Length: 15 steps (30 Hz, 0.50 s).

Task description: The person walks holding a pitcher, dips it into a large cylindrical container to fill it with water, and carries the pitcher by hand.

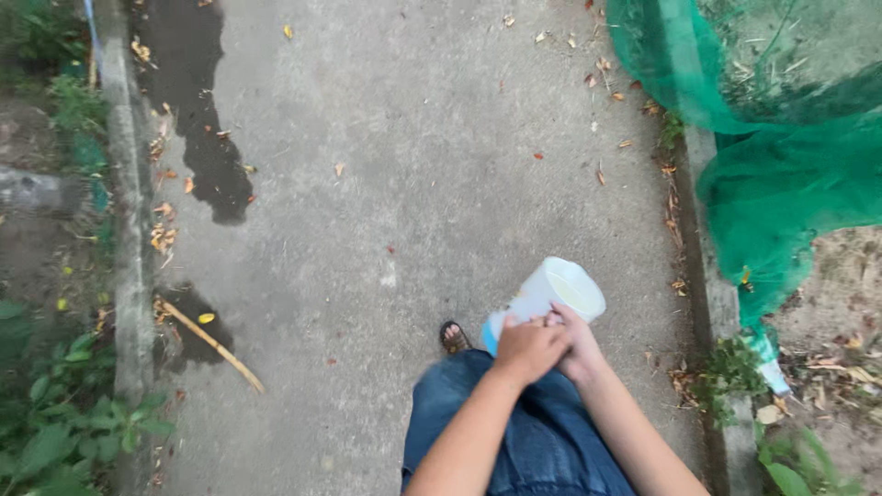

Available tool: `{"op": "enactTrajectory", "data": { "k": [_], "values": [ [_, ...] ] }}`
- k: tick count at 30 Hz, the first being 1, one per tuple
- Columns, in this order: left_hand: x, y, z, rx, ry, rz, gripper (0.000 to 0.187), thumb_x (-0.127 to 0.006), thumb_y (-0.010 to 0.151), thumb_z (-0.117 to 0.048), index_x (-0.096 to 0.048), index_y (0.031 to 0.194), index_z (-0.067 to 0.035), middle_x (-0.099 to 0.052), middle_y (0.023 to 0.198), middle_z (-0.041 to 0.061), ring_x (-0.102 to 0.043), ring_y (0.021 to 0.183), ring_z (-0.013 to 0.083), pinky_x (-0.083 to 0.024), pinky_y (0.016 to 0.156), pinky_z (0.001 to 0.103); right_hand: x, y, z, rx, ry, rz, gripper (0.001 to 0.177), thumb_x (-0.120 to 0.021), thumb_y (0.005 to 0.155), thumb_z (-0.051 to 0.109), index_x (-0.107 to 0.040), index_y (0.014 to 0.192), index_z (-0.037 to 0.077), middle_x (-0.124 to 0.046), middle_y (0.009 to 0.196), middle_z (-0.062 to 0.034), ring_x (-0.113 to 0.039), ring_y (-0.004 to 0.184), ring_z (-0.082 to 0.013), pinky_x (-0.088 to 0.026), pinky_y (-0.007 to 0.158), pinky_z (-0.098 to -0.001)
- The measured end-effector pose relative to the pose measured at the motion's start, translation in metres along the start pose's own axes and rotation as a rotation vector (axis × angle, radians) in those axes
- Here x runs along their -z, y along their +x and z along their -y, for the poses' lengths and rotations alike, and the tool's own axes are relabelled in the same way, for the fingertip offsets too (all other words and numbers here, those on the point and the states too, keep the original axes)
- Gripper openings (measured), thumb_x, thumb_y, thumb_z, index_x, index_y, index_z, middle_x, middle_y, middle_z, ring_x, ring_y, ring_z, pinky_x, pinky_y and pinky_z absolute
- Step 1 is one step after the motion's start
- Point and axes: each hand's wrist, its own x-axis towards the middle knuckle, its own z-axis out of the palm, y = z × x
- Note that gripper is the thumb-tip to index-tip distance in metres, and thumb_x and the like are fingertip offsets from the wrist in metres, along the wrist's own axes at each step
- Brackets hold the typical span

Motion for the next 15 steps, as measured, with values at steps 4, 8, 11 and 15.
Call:
{"op": "enactTrajectory", "data": {
  "k": [4, 8, 11, 15],
  "values": [
    [0.052, 0.008, 0.016, -0.063, 0.02, -0.406, 0.047, -0.047, 0.103, -0.045, -0.079, 0.093, -0.012, -0.077, 0.094, 0.012, -0.072, 0.085, 0.0309, -0.038, 0.102, 0.064, -0.066, 0.019, 0.008, -0.111, -0.083, -0.019, 0.034, -0.06, 0.098, 0.035, -0.058, 0.073, 0.012, -0.068, 0.078, -0.0046, -0.067, 0.084, -0.0222, -0.055, 0.084, -0.0412],
    [0.103, 0.029, 0.045, -0.018, 0.047, -0.518, 0.045, -0.053, 0.102, -0.043, -0.078, 0.08, -0.013, -0.075, 0.081, 0.012, -0.071, 0.072, 0.0322, -0.041, 0.099, 0.061, -0.125, 0.057, 0.015, -0.2, -0.177, -0.015, 0.036, -0.057, 0.096, 0.037, -0.056, 0.07, 0.013, -0.071, 0.083, -0.0077, -0.069, 0.087, -0.0221, -0.056, 0.087, -0.0403],
    [0.134, 0.053, 0.068, 0.061, 0.015, -0.554, 0.045, -0.051, 0.103, -0.041, -0.079, 0.08, -0.014, -0.075, 0.08, 0.012, -0.071, 0.072, 0.032, -0.043, 0.097, 0.059, -0.156, 0.104, 0.026, -0.262, -0.156, 0.217, 0.036, -0.062, 0.101, 0.034, -0.059, 0.073, 0.012, -0.068, 0.08, -0.0071, -0.07, 0.085, -0.0242, -0.057, 0.085, -0.0424],
    [0.191, 0.097, 0.098, 0.16, 0.034, -0.677, 0.046, -0.051, 0.103, -0.04, -0.079, 0.08, -0.013, -0.075, 0.082, 0.012, -0.071, 0.073, 0.0322, -0.043, 0.094, 0.059, -0.231, 0.166, 0.055, -0.407, -0.314, 0.131, 0.031, -0.06, 0.099, 0.033, -0.063, 0.075, 0.014, -0.069, 0.083, -0.0051, -0.067, 0.084, -0.0235, -0.056, 0.083, -0.0432]
  ]
}}
